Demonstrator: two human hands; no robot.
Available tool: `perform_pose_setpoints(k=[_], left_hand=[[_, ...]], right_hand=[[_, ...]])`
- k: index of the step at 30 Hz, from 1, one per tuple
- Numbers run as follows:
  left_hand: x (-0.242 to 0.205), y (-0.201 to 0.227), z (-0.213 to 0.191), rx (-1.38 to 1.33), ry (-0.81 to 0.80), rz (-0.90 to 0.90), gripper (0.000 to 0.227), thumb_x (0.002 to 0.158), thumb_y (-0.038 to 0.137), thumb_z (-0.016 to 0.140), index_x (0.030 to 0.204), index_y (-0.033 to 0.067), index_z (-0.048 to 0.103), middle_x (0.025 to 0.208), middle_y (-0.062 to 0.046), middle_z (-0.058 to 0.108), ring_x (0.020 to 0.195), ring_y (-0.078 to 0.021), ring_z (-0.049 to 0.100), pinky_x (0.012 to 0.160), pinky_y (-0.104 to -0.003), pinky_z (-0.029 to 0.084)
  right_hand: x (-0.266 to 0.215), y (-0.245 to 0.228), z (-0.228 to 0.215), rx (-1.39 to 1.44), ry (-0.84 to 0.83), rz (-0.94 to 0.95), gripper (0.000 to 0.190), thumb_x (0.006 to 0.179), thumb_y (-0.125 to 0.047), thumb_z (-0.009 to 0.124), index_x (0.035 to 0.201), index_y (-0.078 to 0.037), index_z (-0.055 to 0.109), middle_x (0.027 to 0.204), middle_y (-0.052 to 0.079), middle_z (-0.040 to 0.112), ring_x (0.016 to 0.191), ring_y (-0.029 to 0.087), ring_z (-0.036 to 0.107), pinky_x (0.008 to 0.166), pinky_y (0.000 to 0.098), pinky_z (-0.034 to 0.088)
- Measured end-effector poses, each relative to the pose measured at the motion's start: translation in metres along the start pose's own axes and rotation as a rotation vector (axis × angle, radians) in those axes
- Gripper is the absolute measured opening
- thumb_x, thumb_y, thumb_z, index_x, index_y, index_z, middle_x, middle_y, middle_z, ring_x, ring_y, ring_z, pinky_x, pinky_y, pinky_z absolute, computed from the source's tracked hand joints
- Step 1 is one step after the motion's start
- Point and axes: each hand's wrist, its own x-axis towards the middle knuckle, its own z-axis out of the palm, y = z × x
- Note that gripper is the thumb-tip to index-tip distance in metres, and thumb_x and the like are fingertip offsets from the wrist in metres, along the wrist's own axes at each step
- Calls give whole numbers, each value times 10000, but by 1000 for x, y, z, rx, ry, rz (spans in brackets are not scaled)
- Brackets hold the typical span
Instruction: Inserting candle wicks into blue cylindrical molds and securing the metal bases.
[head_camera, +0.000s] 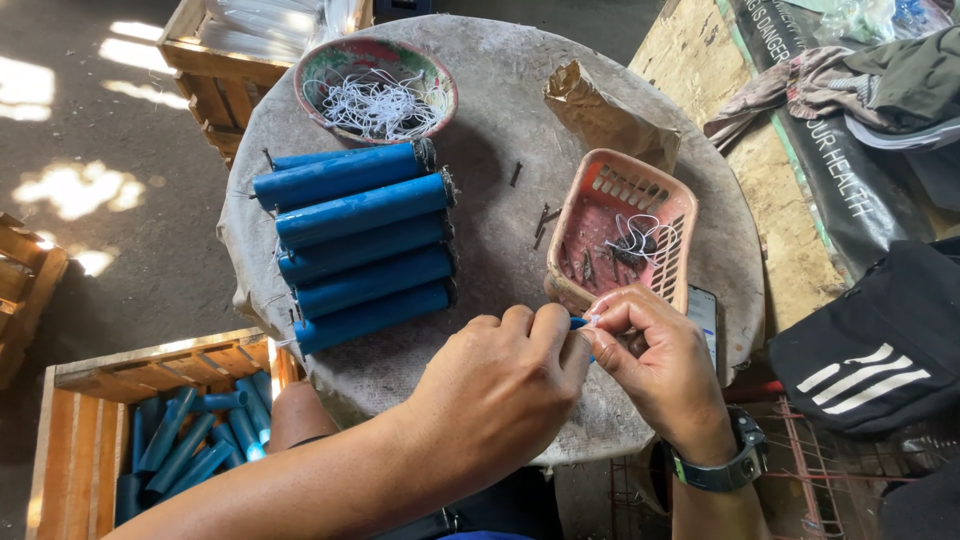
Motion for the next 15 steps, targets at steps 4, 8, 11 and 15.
perform_pose_setpoints(k=[4,8,11,15], left_hand=[[0,0,2,17,4,10,81,736,124,482,659,151,487,638,-47,441,486,-190,438,358,-296,343],[-1,1,5,17,-1,14,62,731,143,491,672,161,492,645,-41,449,492,-188,445,364,-295,347],[-1,1,6,7,22,9,72,727,124,488,661,152,483,635,-42,445,483,-186,438,361,-297,338],[-1,1,8,30,27,11,75,732,133,484,661,154,494,630,-37,444,478,-177,442,351,-289,341]], right_hand=[[0,0,0,8,-3,-15,244,788,-287,537,676,-70,544,787,55,590,767,139,567,777,255,412],[0,3,0,13,-5,-12,301,775,-355,524,678,-71,556,791,54,591,768,137,567,755,251,415],[-1,4,0,16,-11,17,288,776,-346,529,670,-78,545,791,45,588,762,127,563,705,233,429],[-2,9,0,50,-13,43,251,770,-306,556,662,-79,550,786,49,592,764,123,561,714,230,422]])
